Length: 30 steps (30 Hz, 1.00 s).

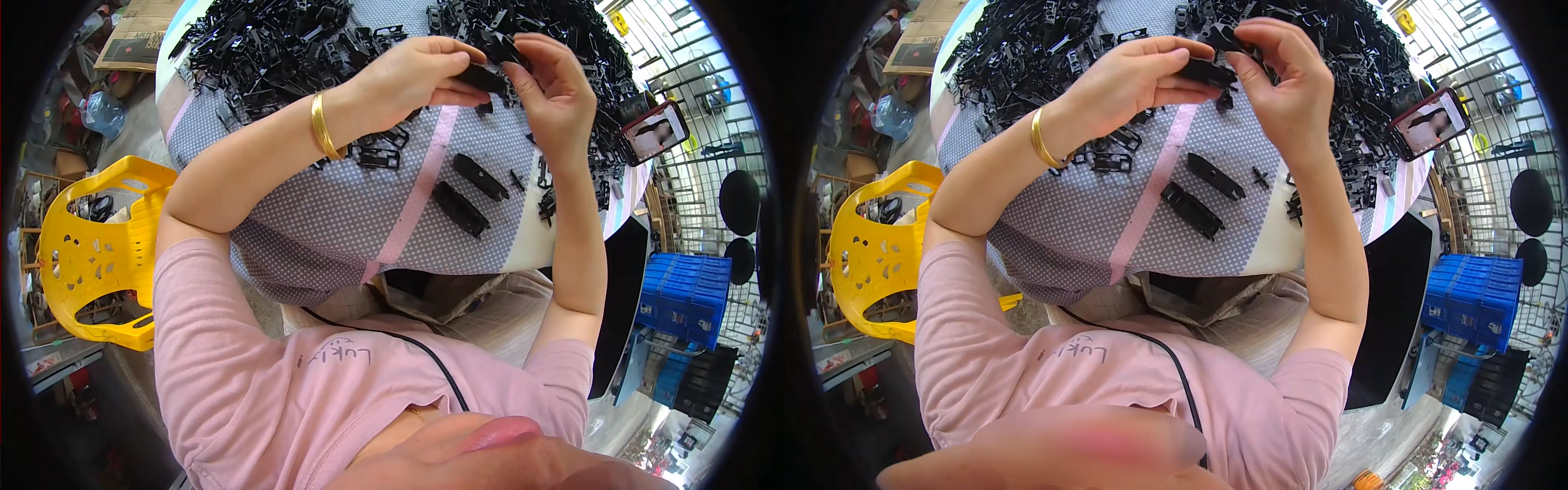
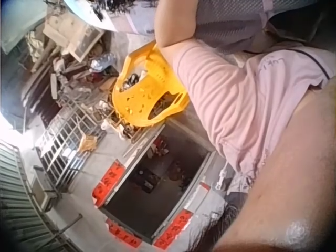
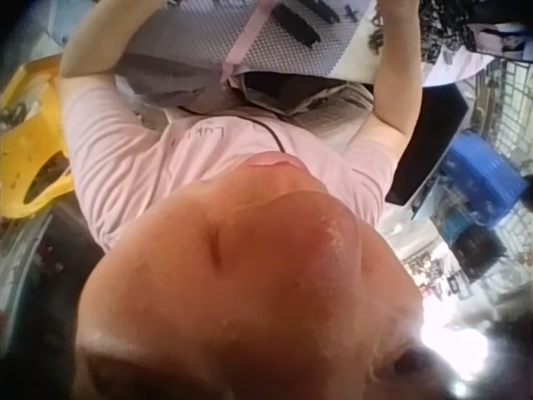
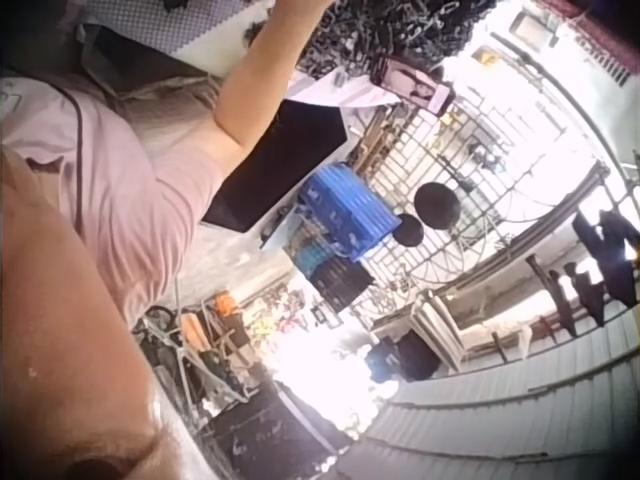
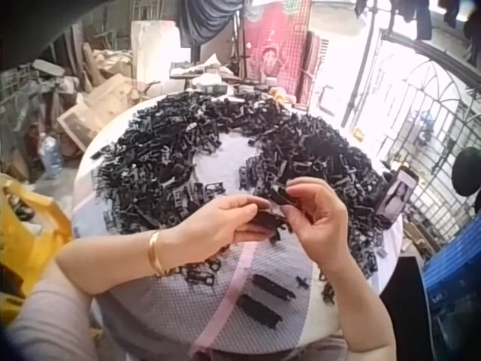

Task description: Assembling or inspecting small black plastic components at a workbench.

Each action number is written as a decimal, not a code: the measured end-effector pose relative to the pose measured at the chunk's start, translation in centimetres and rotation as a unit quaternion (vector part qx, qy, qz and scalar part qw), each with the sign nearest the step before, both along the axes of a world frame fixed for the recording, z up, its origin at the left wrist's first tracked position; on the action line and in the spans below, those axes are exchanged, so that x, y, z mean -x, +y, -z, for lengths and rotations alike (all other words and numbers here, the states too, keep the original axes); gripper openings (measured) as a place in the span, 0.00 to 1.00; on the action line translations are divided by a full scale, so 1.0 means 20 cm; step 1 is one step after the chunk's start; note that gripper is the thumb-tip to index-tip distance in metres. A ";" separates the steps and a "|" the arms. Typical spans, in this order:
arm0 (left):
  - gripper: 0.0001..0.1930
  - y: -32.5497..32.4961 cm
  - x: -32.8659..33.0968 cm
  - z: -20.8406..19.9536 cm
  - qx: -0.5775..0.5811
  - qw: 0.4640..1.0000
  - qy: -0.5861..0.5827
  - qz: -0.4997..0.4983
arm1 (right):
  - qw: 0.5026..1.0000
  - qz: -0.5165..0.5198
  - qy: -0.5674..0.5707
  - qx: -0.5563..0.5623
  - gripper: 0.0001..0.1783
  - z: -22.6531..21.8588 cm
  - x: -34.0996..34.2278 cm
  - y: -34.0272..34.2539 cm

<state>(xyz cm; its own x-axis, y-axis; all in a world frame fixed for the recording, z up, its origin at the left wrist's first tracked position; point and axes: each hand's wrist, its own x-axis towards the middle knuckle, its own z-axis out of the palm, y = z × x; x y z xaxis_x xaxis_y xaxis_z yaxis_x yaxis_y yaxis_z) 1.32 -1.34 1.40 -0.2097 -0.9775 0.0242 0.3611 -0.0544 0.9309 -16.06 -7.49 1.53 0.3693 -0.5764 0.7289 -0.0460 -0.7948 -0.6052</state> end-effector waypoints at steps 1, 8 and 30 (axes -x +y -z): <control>0.13 -0.01 -0.01 0.00 -0.001 1.000 0.000 -0.001 | 1.000 -0.001 0.000 -0.001 0.11 0.00 0.01 0.00; 0.13 -0.02 -0.02 0.00 0.011 1.000 -0.008 -0.017 | 0.979 0.022 0.151 0.138 0.16 -0.05 0.01 0.06; 0.15 0.01 0.03 0.02 0.035 0.999 -0.005 -0.030 | 0.975 0.047 0.021 -0.214 0.09 -0.01 -0.03 0.11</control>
